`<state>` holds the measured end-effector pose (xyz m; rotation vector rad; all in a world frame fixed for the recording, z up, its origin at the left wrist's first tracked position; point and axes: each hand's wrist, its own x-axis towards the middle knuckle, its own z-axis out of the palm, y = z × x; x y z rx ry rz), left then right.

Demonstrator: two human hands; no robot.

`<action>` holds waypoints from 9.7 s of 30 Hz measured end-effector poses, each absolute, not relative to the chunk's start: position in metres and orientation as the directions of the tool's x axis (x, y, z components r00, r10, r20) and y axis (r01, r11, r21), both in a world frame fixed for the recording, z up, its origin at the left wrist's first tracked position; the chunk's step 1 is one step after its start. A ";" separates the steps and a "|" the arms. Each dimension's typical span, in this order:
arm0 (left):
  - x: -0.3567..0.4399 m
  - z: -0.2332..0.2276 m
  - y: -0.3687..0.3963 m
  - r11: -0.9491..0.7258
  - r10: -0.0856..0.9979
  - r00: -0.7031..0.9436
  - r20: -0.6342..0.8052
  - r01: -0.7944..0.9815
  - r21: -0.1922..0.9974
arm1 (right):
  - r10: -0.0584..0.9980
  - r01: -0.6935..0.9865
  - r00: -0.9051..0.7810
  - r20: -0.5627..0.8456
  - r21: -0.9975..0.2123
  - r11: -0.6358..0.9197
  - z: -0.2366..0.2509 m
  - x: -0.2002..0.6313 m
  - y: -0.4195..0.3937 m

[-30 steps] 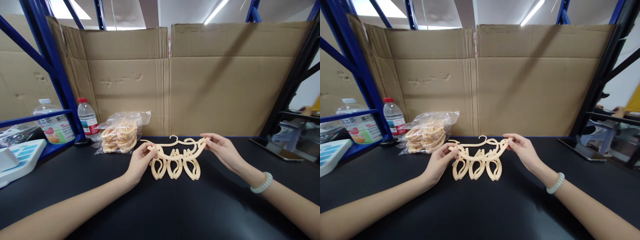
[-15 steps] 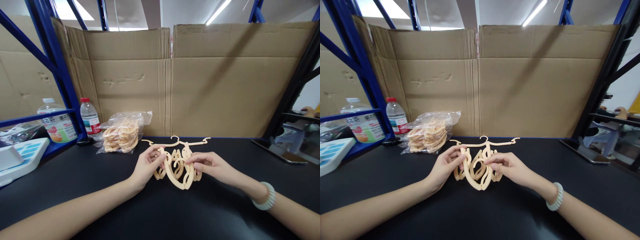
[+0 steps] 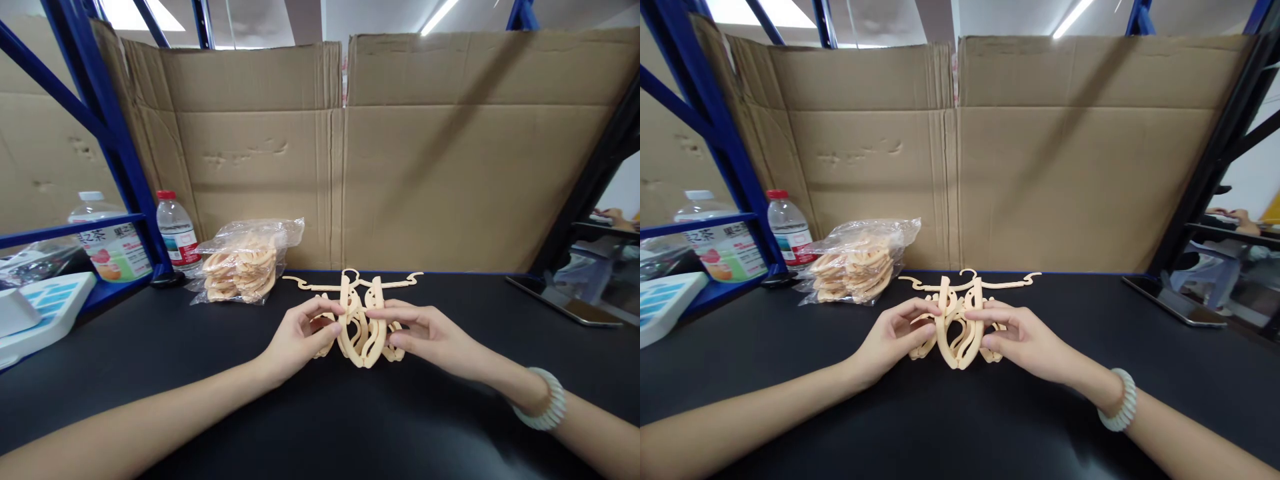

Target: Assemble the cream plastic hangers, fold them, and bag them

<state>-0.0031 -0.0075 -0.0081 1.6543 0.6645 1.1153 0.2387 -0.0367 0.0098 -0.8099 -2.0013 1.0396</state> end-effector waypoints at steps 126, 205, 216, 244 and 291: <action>-0.016 -0.005 -0.013 -0.806 0.585 0.792 0.174 0.543 0.237 | 0.805 0.853 -0.519 0.287 0.115 0.509 -0.011 0.242 -0.045; -0.017 -0.021 0.020 -0.410 0.911 0.021 0.413 0.173 0.895 | 0.750 0.727 -0.266 0.605 -0.386 0.569 0.024 0.319 0.010; -0.016 -0.009 -0.002 -0.591 0.807 0.261 0.530 0.334 0.735 | 0.768 0.687 -0.390 0.509 -0.394 0.610 0.017 0.290 -0.005; -0.020 -0.012 0.004 -0.499 0.861 0.275 0.428 0.295 0.815 | 0.582 0.898 -0.439 0.684 0.319 0.303 0.016 0.287 -0.011; -0.006 -0.009 -0.006 -0.301 0.909 0.274 0.313 -0.086 0.950 | 0.961 -0.027 -0.148 0.235 -0.972 0.234 0.007 0.246 -0.026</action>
